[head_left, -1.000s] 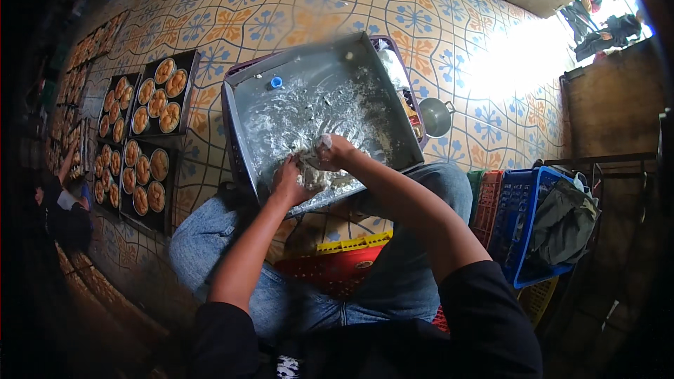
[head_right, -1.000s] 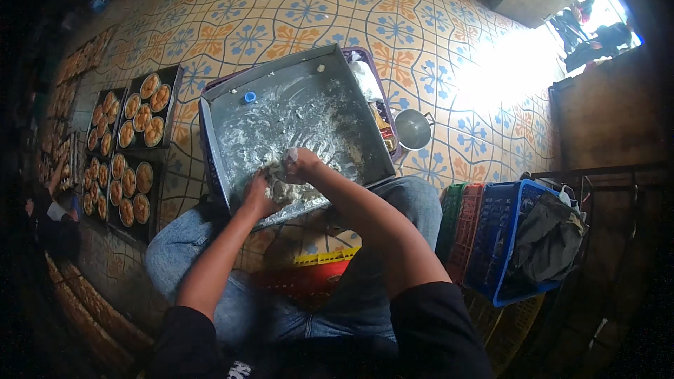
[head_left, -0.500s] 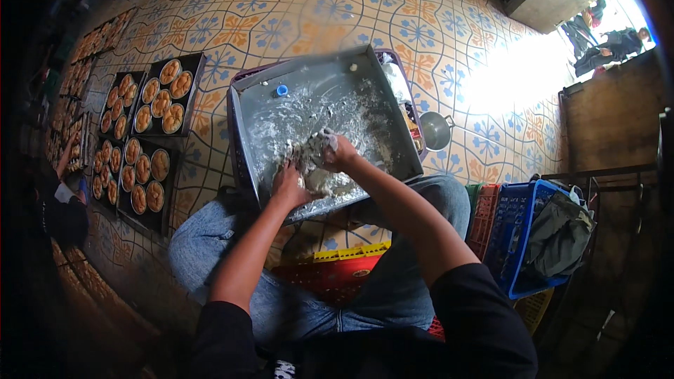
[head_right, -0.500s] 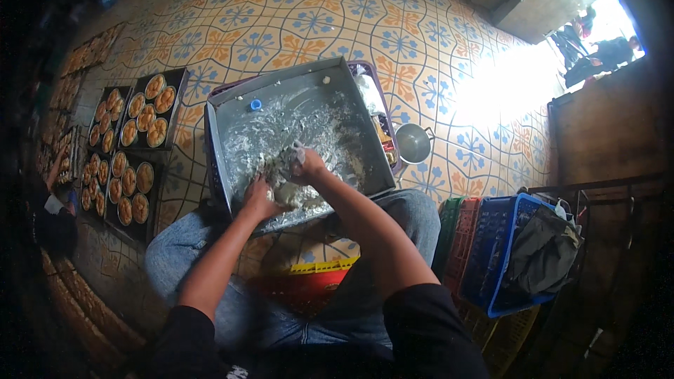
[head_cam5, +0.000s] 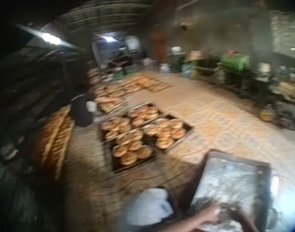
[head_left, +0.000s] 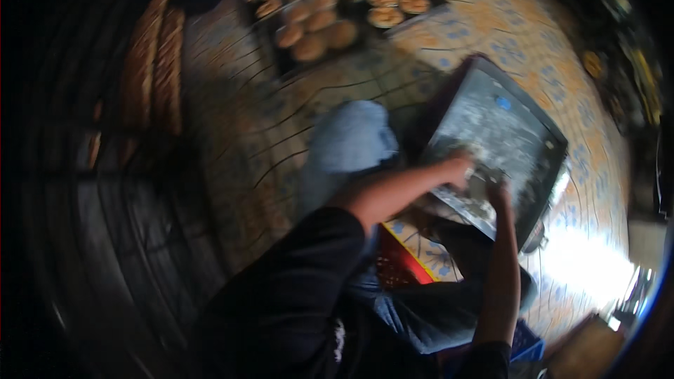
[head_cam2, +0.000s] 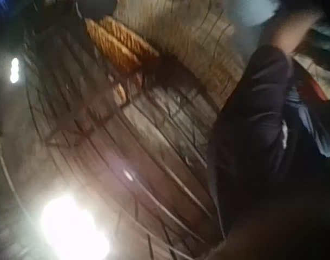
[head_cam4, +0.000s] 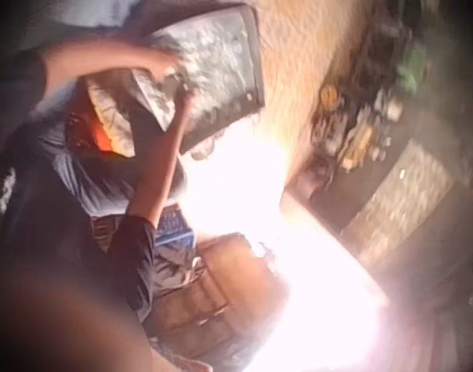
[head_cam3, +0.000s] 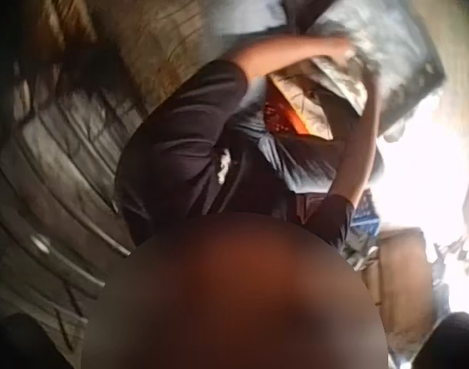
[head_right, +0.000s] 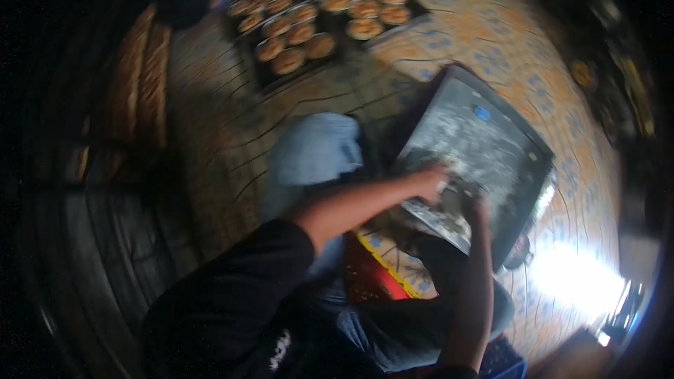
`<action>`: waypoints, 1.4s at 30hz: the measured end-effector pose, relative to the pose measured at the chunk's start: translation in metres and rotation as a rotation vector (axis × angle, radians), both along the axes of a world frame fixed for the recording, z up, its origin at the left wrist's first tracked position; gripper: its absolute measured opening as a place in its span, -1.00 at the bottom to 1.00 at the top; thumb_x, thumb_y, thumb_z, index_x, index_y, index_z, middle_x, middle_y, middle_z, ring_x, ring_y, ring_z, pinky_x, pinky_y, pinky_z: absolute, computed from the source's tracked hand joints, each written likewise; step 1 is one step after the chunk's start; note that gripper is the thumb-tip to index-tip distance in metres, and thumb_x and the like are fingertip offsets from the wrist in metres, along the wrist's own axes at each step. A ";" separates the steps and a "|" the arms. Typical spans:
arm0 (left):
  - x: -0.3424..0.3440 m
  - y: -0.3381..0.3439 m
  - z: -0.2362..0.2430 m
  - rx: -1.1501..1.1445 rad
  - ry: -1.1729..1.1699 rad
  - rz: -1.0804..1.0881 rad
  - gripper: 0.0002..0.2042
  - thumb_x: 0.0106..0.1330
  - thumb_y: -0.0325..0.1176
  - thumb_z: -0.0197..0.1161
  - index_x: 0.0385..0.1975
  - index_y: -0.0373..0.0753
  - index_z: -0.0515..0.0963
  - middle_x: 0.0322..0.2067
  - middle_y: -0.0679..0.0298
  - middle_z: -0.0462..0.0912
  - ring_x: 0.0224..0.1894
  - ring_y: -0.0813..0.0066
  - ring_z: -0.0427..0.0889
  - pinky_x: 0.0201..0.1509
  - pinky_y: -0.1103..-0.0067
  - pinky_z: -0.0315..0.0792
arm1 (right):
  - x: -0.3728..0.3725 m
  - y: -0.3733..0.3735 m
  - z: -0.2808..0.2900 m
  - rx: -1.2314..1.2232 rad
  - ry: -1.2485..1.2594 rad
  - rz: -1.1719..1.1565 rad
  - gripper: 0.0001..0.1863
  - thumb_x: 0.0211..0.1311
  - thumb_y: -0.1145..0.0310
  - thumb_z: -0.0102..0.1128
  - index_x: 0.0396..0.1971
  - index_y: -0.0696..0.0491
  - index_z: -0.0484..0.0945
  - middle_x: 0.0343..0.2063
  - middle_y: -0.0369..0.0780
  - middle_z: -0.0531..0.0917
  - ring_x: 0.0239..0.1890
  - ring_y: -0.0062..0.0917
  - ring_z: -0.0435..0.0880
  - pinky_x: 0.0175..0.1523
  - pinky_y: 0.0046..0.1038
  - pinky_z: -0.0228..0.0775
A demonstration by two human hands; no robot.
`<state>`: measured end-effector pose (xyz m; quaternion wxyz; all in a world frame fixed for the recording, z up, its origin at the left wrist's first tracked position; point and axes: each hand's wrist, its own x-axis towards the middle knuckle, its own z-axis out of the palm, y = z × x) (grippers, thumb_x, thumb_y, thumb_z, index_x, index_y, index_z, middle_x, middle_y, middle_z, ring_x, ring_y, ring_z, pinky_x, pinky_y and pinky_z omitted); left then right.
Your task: The person kneads dough in a metal tray by hand, repeatedly pressing, folding, and turning the dough mixture.
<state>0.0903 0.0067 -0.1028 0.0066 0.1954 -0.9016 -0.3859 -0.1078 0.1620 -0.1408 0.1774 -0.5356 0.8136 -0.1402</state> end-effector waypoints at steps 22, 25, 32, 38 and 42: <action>-0.067 0.039 0.058 -0.145 -0.123 -0.058 -0.57 -0.28 -0.14 0.54 -0.37 -0.22 0.72 -0.27 0.11 0.68 -0.19 0.16 0.65 0.01 0.31 0.51 | -0.070 0.034 0.043 0.181 0.073 -0.175 -0.34 0.38 -0.06 0.00 0.20 0.24 0.38 0.14 0.12 0.49 0.22 -0.02 0.43 0.34 -0.16 0.22; -0.026 0.042 -0.004 -0.133 -0.168 0.073 -0.62 -0.32 -0.24 0.56 -0.42 -0.23 0.71 -0.27 0.10 0.68 -0.19 0.14 0.66 0.00 0.28 0.51 | 0.034 -0.007 0.064 0.205 -0.070 -0.234 -0.32 0.32 -0.12 0.07 0.12 0.23 0.46 0.10 0.14 0.52 0.16 0.00 0.47 0.26 -0.14 0.32; -0.045 0.035 0.010 0.208 -0.031 0.045 -0.21 -0.34 -0.31 0.59 0.08 -0.27 0.48 0.04 -0.01 0.51 0.07 0.06 0.52 0.16 0.33 0.42 | -0.017 0.014 0.049 0.101 0.045 -0.154 -0.61 0.29 0.23 0.14 0.01 0.15 0.54 -0.07 0.03 0.65 -0.02 -0.13 0.62 0.08 -0.21 0.44; -0.009 0.023 0.029 -0.174 0.101 -0.032 -0.57 -0.19 -0.14 0.51 -0.29 -0.21 0.68 0.01 0.04 0.57 0.11 0.09 0.52 0.22 0.29 0.40 | 0.003 0.007 0.043 0.179 0.104 -0.169 -0.68 0.32 0.21 0.12 0.01 -0.03 0.60 -0.08 -0.06 0.66 -0.02 -0.14 0.61 0.11 -0.21 0.45; -0.003 0.014 0.038 -0.166 0.193 -0.087 -0.46 -0.16 -0.05 0.52 -0.18 -0.25 0.64 0.13 0.02 0.51 0.18 0.06 0.47 0.26 0.27 0.37 | 0.021 -0.006 0.086 0.239 -0.038 -0.198 -0.56 0.22 0.02 0.19 -0.05 0.03 0.61 -0.01 0.04 0.61 0.01 -0.05 0.60 0.06 -0.09 0.46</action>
